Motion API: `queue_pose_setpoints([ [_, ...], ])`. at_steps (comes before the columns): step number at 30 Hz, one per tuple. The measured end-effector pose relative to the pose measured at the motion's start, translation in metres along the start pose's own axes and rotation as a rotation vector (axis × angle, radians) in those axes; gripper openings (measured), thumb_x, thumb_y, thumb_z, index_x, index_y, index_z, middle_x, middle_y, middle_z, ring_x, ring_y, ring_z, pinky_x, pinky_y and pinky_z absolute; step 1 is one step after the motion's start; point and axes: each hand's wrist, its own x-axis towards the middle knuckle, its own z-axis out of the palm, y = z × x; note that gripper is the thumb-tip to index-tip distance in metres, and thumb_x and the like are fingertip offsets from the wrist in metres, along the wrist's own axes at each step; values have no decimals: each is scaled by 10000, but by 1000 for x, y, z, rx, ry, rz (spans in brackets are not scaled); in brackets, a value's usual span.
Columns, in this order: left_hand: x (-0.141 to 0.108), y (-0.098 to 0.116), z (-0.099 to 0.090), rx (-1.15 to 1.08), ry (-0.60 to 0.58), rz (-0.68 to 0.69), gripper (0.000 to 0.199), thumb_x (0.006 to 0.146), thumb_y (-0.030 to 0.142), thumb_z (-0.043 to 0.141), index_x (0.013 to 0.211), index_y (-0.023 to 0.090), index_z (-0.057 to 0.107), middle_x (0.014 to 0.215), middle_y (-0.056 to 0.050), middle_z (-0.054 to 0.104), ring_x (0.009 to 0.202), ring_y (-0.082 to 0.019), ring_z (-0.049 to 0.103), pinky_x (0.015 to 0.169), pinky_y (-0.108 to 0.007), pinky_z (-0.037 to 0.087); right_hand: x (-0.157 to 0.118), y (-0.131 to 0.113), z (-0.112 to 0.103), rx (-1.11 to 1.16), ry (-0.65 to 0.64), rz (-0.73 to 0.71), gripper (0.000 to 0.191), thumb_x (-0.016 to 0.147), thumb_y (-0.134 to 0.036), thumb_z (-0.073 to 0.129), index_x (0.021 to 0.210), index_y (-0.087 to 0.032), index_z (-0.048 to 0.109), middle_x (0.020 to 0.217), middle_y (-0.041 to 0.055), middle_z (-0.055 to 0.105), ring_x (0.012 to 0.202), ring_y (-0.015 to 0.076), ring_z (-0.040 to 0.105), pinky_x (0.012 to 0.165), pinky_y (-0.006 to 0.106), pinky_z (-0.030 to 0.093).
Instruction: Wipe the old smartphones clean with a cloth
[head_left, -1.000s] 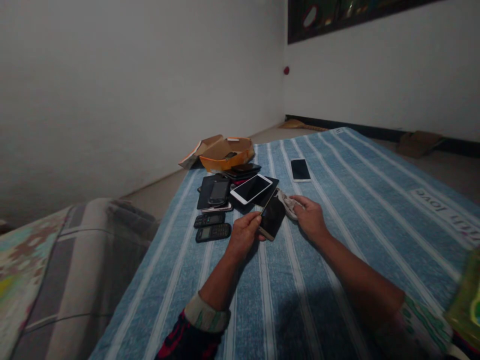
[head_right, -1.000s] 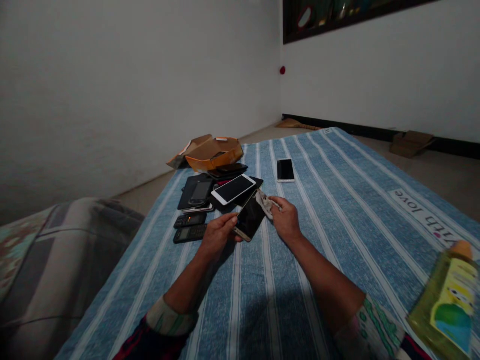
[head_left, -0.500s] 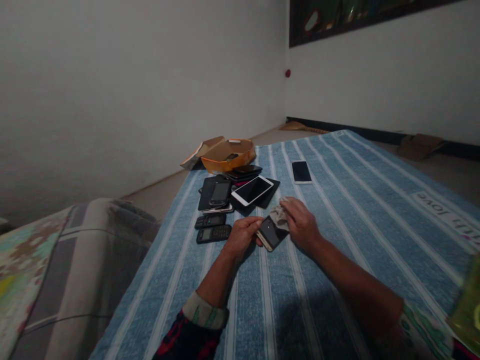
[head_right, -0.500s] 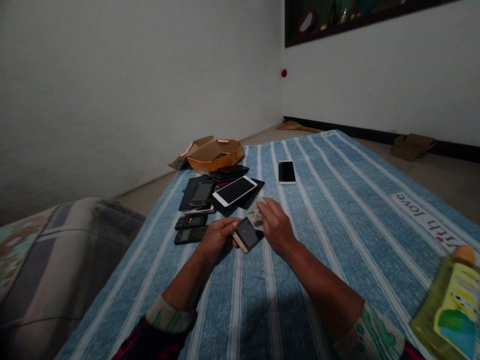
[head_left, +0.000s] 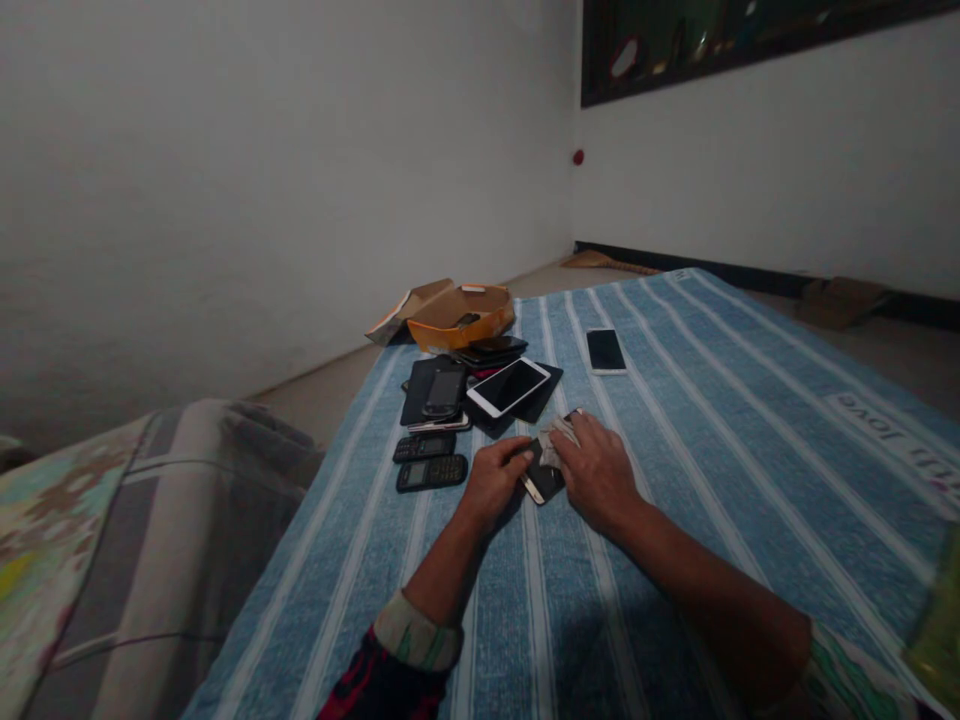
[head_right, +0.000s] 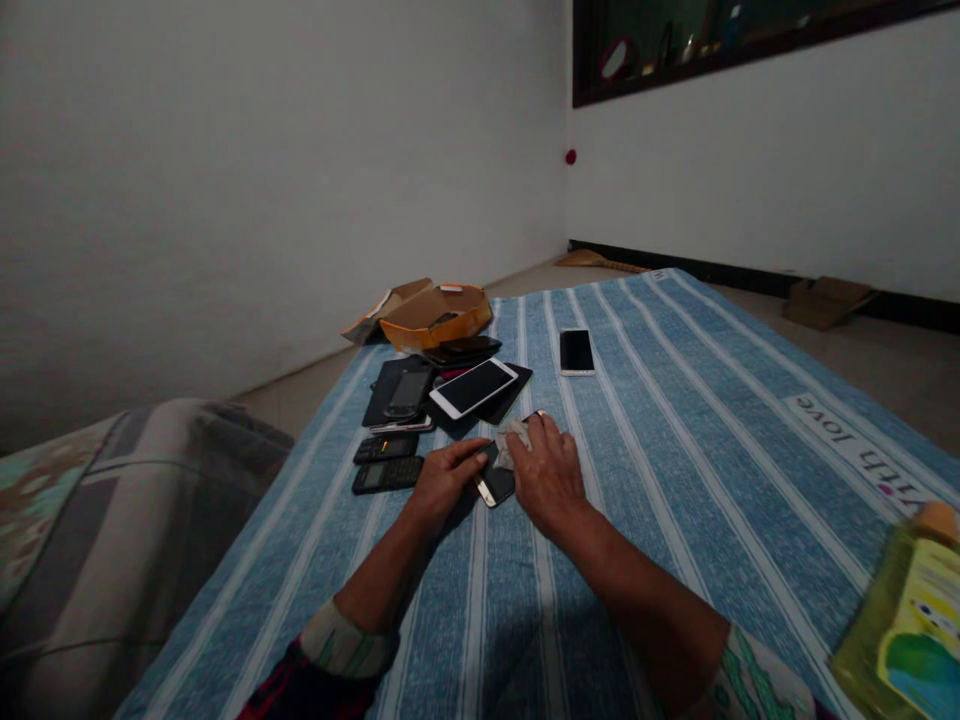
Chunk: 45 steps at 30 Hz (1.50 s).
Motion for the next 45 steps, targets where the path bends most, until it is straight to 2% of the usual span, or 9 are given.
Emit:
queue_pose_setpoints([
  [3, -1, -2, 0, 29, 30, 29, 327, 638, 234, 719, 955, 162, 755, 877, -53, 738, 786, -215, 655, 703, -316, 521, 0, 0, -2, -23, 1, 21, 316, 932, -134, 445, 1161, -141, 663, 1174, 219, 592, 1134, 365, 504, 838, 469, 475],
  [5, -1, -3, 0, 41, 45, 44, 375, 619, 187, 706, 991, 177, 748, 970, -55, 739, 920, -251, 653, 821, -360, 516, 0, 0, -1, 4, 28, -10, 315, 933, -123, 431, 1141, -144, 667, 1114, 199, 610, 1088, 338, 518, 860, 458, 475],
  [8, -2, -6, 0, 39, 22, 84, 438, 601, 133, 678, 1032, 190, 733, 1030, -45, 729, 992, -256, 638, 919, -382, 486, 0, -1, 2, 112, 94, -89, 356, 923, -88, 413, 1203, -139, 626, 1105, 178, 611, 1086, 301, 530, 921, 437, 477],
  [13, -2, -12, -1, -9, -61, 127, 573, 584, 112, 680, 1152, 186, 670, 1044, -40, 708, 922, -222, 643, 850, -327, 508, -1, -5, 7, 303, 158, -246, 438, 908, -70, 397, 1319, -130, 535, 1193, 177, 600, 1195, 284, 512, 1004, 447, 468],
  [20, -7, -7, -1, 39, -109, 106, 666, 560, 142, 765, 1210, 156, 617, 1103, -80, 683, 959, -250, 634, 870, -351, 509, -3, 0, 16, 272, -13, -253, 463, 800, 18, 433, 1206, -113, 612, 1236, 184, 619, 1270, 303, 482, 1051, 514, 413],
  [25, -10, -2, 0, 133, -118, 115, 733, 541, 153, 798, 1245, 167, 598, 1191, -94, 645, 1060, -292, 611, 945, -408, 492, 3, 9, 9, 182, -78, -185, 454, 790, 28, 452, 1184, -124, 617, 1227, 155, 631, 1247, 296, 487, 1088, 521, 336],
  [33, -8, -15, -1, 338, -187, 328, 934, 477, 147, 865, 1344, 207, 525, 1361, -129, 535, 1280, -362, 473, 1114, -522, 336, 7, 30, 13, 77, -8, 27, 369, 887, -51, 419, 1155, -160, 648, 1200, 155, 638, 1202, 277, 534, 1007, 414, 442],
  [40, -7, -21, 0, 408, -158, 374, 855, 617, 167, 751, 1413, 180, 440, 1414, -159, 499, 1315, -341, 453, 1133, -498, 319, -2, -3, 13, 259, -60, -179, 425, 873, -80, 450, 1281, -91, 566, 1306, 188, 575, 1282, 281, 477, 1082, 452, 401],
  [45, -8, -20, 1, 385, -150, 358, 878, 593, 135, 749, 1414, 178, 440, 1408, -156, 510, 1314, -348, 459, 1132, -475, 329, 2, 4, 18, 249, -64, -187, 417, 879, -41, 425, 1255, -89, 599, 1315, 178, 588, 1294, 273, 481, 1090, 440, 390],
])
